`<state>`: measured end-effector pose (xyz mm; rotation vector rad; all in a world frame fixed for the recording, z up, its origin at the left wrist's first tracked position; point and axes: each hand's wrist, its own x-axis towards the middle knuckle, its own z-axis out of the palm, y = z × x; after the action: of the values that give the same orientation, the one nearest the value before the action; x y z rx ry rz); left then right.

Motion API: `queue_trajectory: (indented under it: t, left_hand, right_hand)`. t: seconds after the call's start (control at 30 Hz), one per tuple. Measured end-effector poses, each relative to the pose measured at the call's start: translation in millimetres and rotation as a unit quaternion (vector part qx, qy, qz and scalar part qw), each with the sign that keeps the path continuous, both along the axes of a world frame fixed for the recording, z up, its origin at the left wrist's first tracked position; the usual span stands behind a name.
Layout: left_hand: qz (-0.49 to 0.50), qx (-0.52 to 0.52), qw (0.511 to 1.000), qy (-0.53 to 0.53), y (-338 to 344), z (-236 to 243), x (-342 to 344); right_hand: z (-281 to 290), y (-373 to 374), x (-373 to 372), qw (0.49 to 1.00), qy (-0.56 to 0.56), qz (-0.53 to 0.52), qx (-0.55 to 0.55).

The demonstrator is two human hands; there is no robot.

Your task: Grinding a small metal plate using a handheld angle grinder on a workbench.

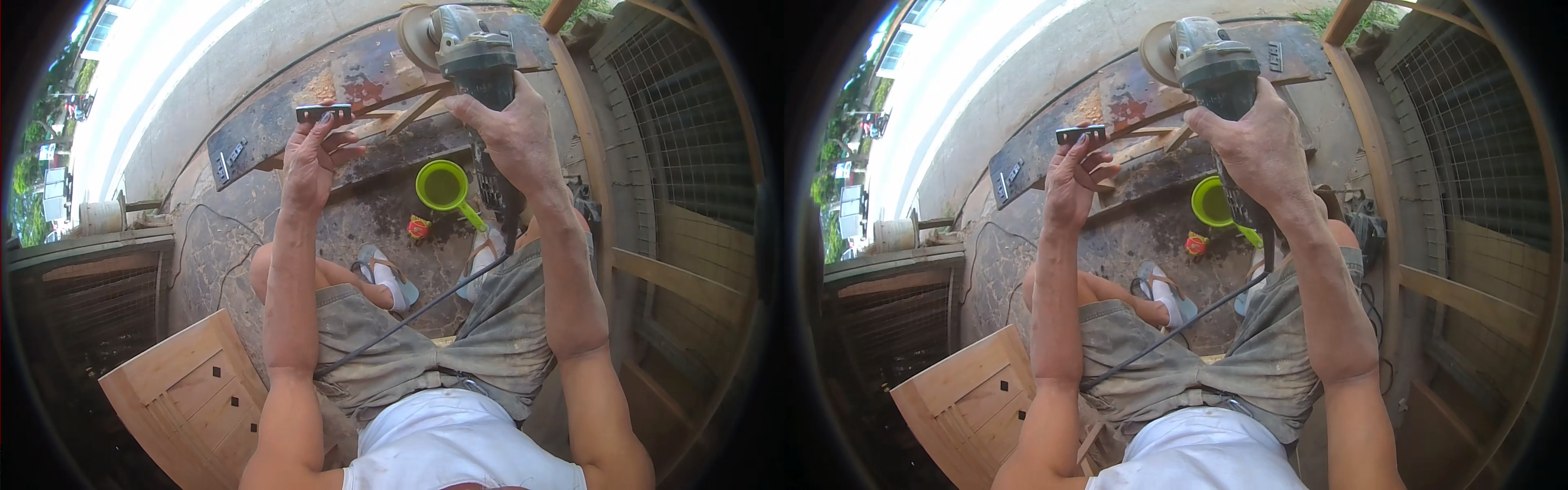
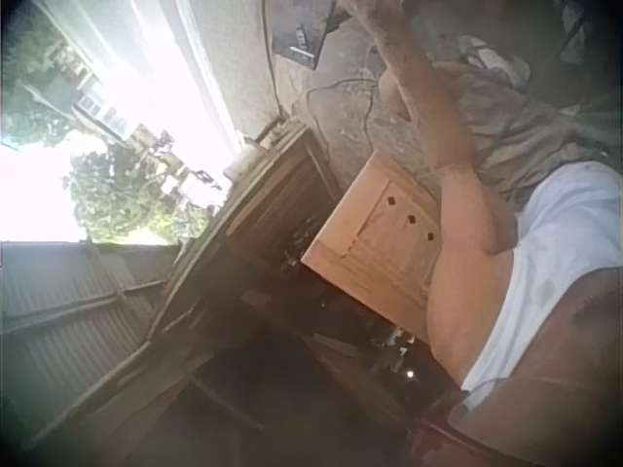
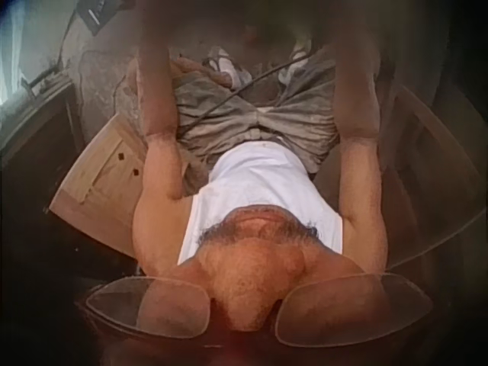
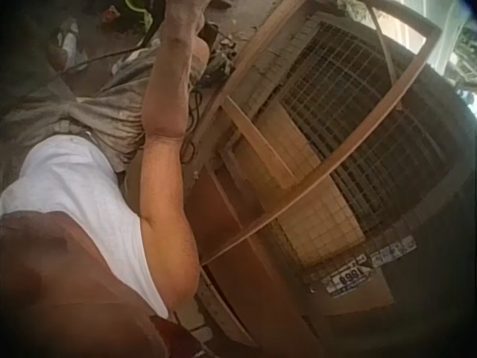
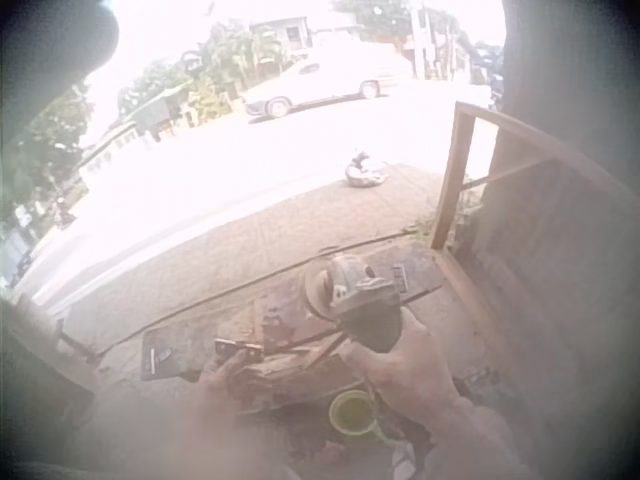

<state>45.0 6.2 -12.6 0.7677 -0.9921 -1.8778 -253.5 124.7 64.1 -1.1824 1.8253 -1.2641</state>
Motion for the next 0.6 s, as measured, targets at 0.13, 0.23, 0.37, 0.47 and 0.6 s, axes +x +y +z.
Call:
queue_trajectory:
  t: [0.13, 0.23, 0.37, 0.47, 0.6]
  left_hand:
    - [-0.069, 0.021, 0.969, -0.238, 12.9, -36.9, -24.3]
    - [-0.223, 0.015, 0.890, -0.398, 30.1, -102.5, -68.4]
    - [-0.340, -0.069, 0.740, -0.577, 32.9, -231.5, -128.2]
    - [-0.320, -0.125, 0.682, -0.646, 37.6, -345.3, -146.2]
    - [-0.268, -0.152, 0.581, -0.754, 71.0, -399.1, -180.3]
  right_hand:
    - [7.1, 3.2, -8.3, 0.999, -0.022, -0.015, -0.031]
    - [10.2, 11.9, -19.9, 0.996, -0.058, -0.016, -0.060]
    - [17.2, 8.2, -25.1, 0.995, -0.086, -0.028, -0.052]
    - [28.9, 2.9, -23.3, 0.992, -0.117, -0.035, -0.028]
    - [29.4, 6.7, -24.1, 0.989, -0.141, -0.054, 0.006]
